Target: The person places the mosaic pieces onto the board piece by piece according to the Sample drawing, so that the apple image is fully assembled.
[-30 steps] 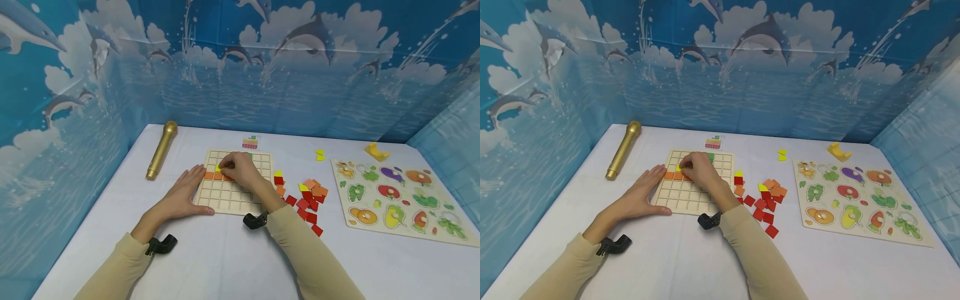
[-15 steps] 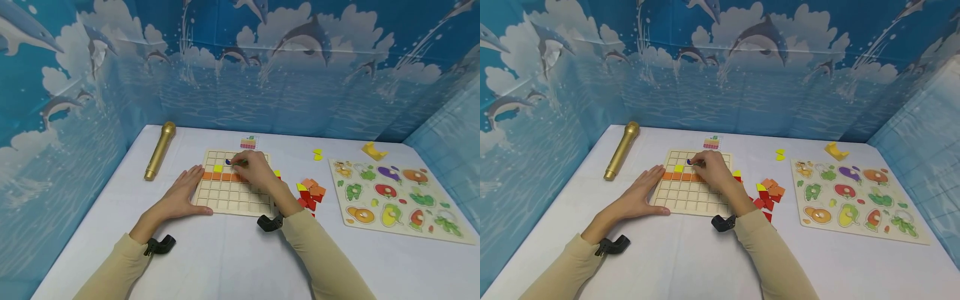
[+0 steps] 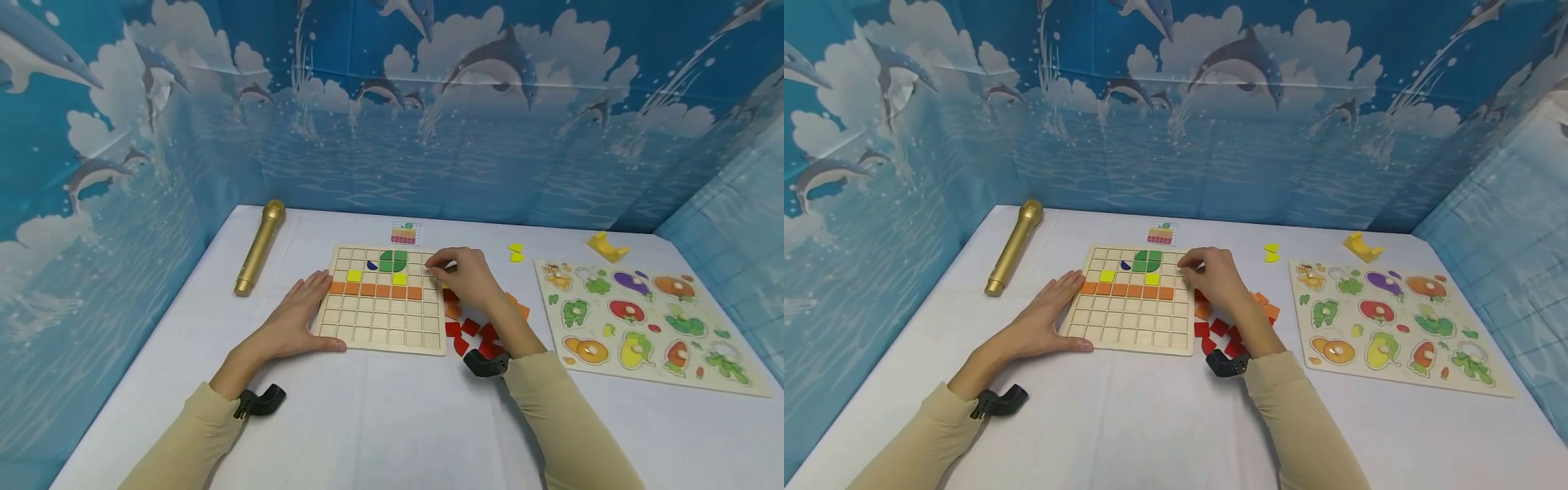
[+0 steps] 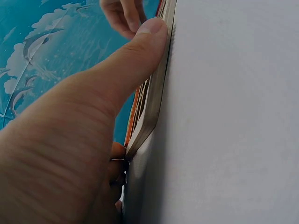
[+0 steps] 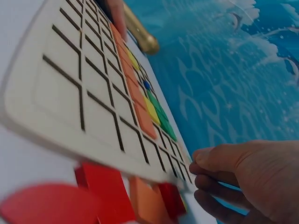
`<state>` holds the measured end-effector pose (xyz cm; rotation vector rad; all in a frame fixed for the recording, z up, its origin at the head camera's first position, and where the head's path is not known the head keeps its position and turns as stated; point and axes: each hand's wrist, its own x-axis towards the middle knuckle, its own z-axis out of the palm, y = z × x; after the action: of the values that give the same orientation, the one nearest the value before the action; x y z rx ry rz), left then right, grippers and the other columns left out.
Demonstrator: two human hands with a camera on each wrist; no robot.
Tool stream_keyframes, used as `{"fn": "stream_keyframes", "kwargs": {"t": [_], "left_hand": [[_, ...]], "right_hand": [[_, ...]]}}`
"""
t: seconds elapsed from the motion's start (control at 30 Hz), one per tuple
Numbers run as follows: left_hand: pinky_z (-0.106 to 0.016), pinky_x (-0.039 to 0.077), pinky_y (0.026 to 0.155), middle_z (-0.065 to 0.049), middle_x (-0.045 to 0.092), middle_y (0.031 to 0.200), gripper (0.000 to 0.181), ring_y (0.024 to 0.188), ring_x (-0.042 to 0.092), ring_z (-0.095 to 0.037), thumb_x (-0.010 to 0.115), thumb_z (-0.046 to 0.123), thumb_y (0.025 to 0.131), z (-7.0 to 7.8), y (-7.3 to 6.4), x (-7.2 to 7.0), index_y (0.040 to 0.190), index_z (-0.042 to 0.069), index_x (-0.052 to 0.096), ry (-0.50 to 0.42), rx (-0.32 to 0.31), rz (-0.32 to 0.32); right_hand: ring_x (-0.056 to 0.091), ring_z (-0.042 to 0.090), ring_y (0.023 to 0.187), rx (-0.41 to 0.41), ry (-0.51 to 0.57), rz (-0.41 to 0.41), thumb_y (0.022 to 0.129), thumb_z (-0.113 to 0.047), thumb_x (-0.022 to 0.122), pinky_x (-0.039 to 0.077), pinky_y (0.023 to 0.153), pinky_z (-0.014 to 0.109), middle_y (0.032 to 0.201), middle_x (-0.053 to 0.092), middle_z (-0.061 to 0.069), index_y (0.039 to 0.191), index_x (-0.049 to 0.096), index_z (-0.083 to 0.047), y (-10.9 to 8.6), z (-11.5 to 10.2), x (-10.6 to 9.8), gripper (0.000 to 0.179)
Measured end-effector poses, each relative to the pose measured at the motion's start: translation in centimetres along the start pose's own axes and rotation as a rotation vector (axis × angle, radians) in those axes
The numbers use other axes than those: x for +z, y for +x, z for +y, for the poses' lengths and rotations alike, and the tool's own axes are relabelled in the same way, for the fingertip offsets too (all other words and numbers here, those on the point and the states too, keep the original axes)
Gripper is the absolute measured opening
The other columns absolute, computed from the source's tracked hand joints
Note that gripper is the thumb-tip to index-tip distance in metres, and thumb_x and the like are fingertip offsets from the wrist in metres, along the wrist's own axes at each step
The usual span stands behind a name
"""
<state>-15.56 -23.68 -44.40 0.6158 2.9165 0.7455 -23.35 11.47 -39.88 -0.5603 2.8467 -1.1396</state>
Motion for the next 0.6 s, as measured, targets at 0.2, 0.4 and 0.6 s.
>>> {"fn": "stream_keyframes", "kwargs": {"t": [0.2,0.4,0.6], "left_hand": [[-0.049,0.005,0.136,-0.013,0.014,0.178,0.136,0.166,0.007,-0.029,0.085,0.071,0.073,0.0,0.1,0.0,0.167,0.000,0.019,0.005,0.003,-0.001],[-0.050,0.005,0.136,-0.013,0.014,0.177,0.136,0.166,0.007,-0.030,0.086,0.071,0.072,0.1,0.0,0.0,0.167,0.000,0.019,-0.005,-0.002,0.000],[-0.049,0.005,0.136,-0.013,0.014,0.177,0.136,0.166,0.007,-0.029,0.085,0.071,0.073,0.0,-0.1,0.0,0.167,0.000,0.019,-0.007,0.005,0.006]], "right_hand": [[0.068,0.030,0.113,0.042,-0.039,-0.010,0.100,-0.009,0.072,0.061,0.101,0.049,0.124,0.074,0.010,0.120,0.078,-0.009,-1.1,2.1,-2.2,0.021],[0.065,0.030,0.118,0.049,-0.020,-0.084,0.097,-0.006,0.074,0.058,0.105,0.051,0.125,0.074,0.011,0.122,0.078,-0.011,-1.6,3.2,-3.1,0.026],[0.063,0.030,0.124,0.078,-0.032,-0.146,0.092,-0.007,0.081,0.056,0.109,0.053,0.129,0.073,0.008,0.125,0.077,-0.016,-1.5,3.7,-3.0,0.035]]}}
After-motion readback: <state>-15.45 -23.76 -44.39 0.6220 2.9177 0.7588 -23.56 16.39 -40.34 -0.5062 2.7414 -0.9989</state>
